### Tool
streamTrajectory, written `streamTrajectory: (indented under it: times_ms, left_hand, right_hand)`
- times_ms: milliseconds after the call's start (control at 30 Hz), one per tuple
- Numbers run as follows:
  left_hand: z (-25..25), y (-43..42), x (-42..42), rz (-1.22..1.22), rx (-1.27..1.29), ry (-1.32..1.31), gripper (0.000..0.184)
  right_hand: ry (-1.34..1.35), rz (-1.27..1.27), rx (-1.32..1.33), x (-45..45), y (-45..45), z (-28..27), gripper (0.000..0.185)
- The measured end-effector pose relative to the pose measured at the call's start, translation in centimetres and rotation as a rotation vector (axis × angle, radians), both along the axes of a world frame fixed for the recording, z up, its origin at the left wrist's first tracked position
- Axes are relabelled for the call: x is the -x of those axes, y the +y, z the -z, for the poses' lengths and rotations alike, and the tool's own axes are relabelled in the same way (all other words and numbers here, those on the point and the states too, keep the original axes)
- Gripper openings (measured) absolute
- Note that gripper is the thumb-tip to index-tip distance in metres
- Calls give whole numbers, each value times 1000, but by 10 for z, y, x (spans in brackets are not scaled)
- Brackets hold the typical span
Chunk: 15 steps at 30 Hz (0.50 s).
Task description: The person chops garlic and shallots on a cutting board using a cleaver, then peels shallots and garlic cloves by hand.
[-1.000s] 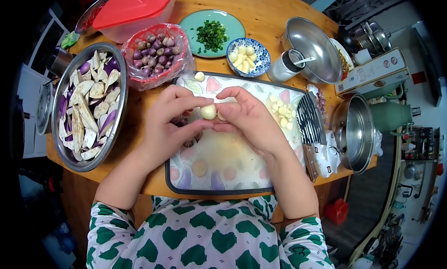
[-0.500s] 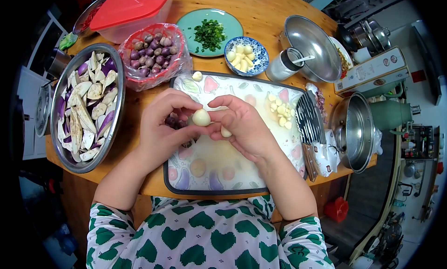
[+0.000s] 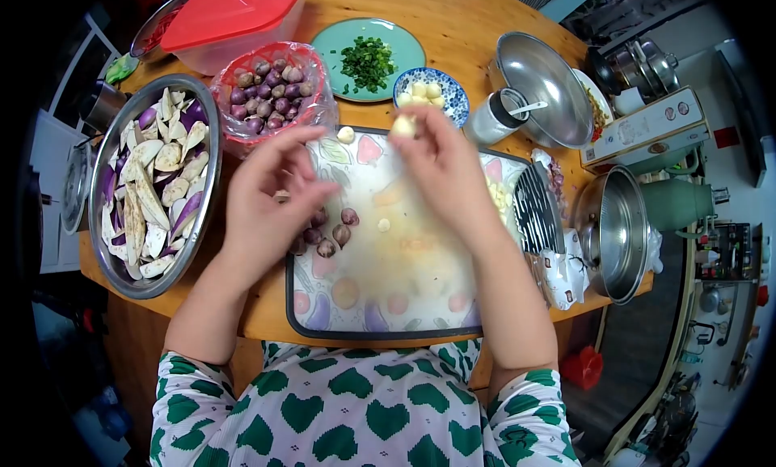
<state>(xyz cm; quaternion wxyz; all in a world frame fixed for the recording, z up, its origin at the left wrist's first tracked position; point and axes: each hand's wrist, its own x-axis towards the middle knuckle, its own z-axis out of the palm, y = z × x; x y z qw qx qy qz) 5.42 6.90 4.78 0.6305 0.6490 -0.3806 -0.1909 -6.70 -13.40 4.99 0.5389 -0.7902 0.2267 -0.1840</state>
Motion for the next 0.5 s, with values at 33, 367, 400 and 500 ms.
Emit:
streamTrajectory:
  times_ms: [33, 367, 400, 500]
  left_hand:
    - [0, 1, -4, -51, 31, 37, 44]
    - [2, 17, -13, -44, -341, -520, 23]
    - [5, 17, -11, -70, -364, -587, 23]
    - [-2, 16, -12, 39, -408, -467, 25]
  right_hand:
    - [55, 49, 312, -10, -11, -6, 30]
    - [-65, -282, 781, -29, -10, -8, 22]
    - [-20, -372, 616, -26, 4, -5, 17]
    - [75, -407, 560, -21, 20, -5, 19]
